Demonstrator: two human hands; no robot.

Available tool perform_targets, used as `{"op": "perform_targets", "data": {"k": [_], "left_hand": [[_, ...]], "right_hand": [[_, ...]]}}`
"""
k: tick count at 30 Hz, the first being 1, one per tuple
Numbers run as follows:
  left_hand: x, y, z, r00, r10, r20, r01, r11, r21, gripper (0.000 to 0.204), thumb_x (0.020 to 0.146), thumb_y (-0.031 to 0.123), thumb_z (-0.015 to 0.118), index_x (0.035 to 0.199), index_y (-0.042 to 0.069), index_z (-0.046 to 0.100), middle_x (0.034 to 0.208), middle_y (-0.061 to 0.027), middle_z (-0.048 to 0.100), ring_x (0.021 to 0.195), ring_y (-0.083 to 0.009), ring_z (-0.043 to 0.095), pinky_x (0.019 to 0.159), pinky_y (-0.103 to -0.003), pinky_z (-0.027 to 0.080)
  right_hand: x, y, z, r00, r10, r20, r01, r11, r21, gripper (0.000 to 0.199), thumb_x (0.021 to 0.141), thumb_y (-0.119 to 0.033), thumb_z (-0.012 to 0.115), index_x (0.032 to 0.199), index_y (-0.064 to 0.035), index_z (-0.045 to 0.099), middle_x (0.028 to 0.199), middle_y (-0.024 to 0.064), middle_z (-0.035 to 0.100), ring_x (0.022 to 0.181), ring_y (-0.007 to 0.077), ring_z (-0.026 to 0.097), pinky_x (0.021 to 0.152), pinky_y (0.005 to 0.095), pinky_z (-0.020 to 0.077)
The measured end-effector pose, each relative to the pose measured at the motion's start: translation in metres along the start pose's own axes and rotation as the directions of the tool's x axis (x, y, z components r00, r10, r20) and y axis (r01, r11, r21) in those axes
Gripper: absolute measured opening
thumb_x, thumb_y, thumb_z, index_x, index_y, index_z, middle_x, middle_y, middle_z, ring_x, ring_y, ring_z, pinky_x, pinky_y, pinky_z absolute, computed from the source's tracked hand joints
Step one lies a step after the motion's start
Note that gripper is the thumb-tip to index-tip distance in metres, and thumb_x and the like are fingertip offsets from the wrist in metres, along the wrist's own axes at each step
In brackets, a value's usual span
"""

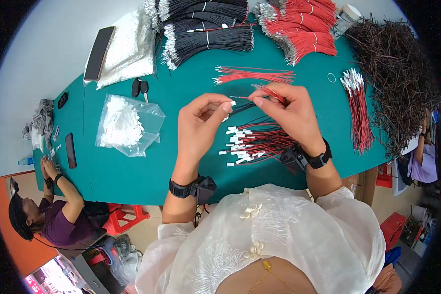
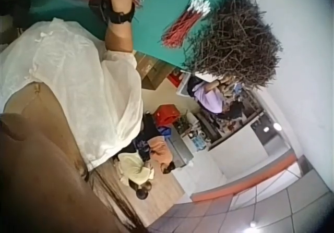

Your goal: The person picks up a red wire and a white connector, joins them together by hand, and repeats the process for several more units.

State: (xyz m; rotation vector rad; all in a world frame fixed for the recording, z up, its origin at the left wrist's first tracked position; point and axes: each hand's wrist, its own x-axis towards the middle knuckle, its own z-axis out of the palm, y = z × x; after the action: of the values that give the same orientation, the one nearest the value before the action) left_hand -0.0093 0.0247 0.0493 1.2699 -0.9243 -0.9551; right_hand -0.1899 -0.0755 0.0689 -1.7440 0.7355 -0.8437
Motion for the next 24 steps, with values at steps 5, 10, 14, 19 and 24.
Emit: {"op": "perform_targets", "data": {"k": [5, 10, 14, 19, 24], "left_hand": [[-0.001, 0.001, 0.002, 0.998, 0.062, -0.021, -0.060, 0.995, 0.075, 0.008, 0.089, 0.006, 0.068, 0.094, 0.000, 0.069, 0.081, -0.0012, 0.067, 0.071, -0.0059, 0.058, 0.063, -0.020, 0.046], [0.002, 0.005, 0.003, 0.982, 0.176, 0.060, -0.186, 0.934, 0.306, 0.007, 0.090, 0.006, 0.066, 0.093, -0.001, 0.066, 0.085, -0.0006, 0.064, 0.076, -0.0064, 0.056, 0.066, -0.021, 0.044], [0.001, 0.006, 0.004, 0.975, 0.216, 0.055, -0.222, 0.928, 0.299, 0.003, 0.084, 0.003, 0.068, 0.085, 0.000, 0.066, 0.077, -0.0048, 0.064, 0.065, -0.0106, 0.056, 0.059, -0.024, 0.044], [0.000, 0.008, 0.006, 0.969, 0.225, 0.106, -0.248, 0.912, 0.326, 0.004, 0.085, 0.004, 0.066, 0.084, 0.000, 0.065, 0.077, -0.0037, 0.064, 0.066, -0.0089, 0.056, 0.058, -0.024, 0.043], [-0.002, 0.006, 0.006, 0.993, 0.094, 0.077, -0.103, 0.988, 0.118, 0.006, 0.089, 0.007, 0.065, 0.087, 0.001, 0.065, 0.075, -0.0001, 0.061, 0.067, -0.0070, 0.054, 0.059, -0.023, 0.042]], "right_hand": [[-0.001, -0.006, -0.003, 0.994, 0.091, 0.066, -0.089, 0.995, -0.042, 0.010, 0.085, -0.005, 0.071, 0.093, 0.0017, 0.071, 0.069, -0.0076, 0.054, 0.059, -0.0005, 0.033, 0.051, 0.0202, 0.0253], [-0.002, -0.010, -0.005, 0.990, 0.107, 0.088, -0.102, 0.993, -0.061, 0.010, 0.085, -0.005, 0.071, 0.092, 0.0019, 0.071, 0.066, -0.0073, 0.051, 0.059, -0.0004, 0.033, 0.050, 0.0205, 0.0250], [-0.001, -0.011, -0.004, 0.987, 0.113, 0.115, -0.105, 0.992, -0.075, 0.011, 0.084, -0.006, 0.072, 0.091, 0.0025, 0.071, 0.065, -0.0074, 0.048, 0.059, 0.0000, 0.032, 0.051, 0.0205, 0.0252], [0.001, 0.002, -0.001, 0.993, 0.020, 0.114, -0.013, 0.998, -0.065, 0.011, 0.084, -0.007, 0.073, 0.090, 0.0028, 0.070, 0.062, -0.0082, 0.046, 0.058, 0.0004, 0.031, 0.050, 0.0214, 0.0242], [0.000, 0.001, -0.002, 0.994, 0.026, 0.110, -0.025, 1.000, -0.013, 0.011, 0.084, -0.006, 0.073, 0.089, 0.0029, 0.070, 0.062, -0.0082, 0.047, 0.057, 0.0004, 0.032, 0.050, 0.0213, 0.0244]]}}
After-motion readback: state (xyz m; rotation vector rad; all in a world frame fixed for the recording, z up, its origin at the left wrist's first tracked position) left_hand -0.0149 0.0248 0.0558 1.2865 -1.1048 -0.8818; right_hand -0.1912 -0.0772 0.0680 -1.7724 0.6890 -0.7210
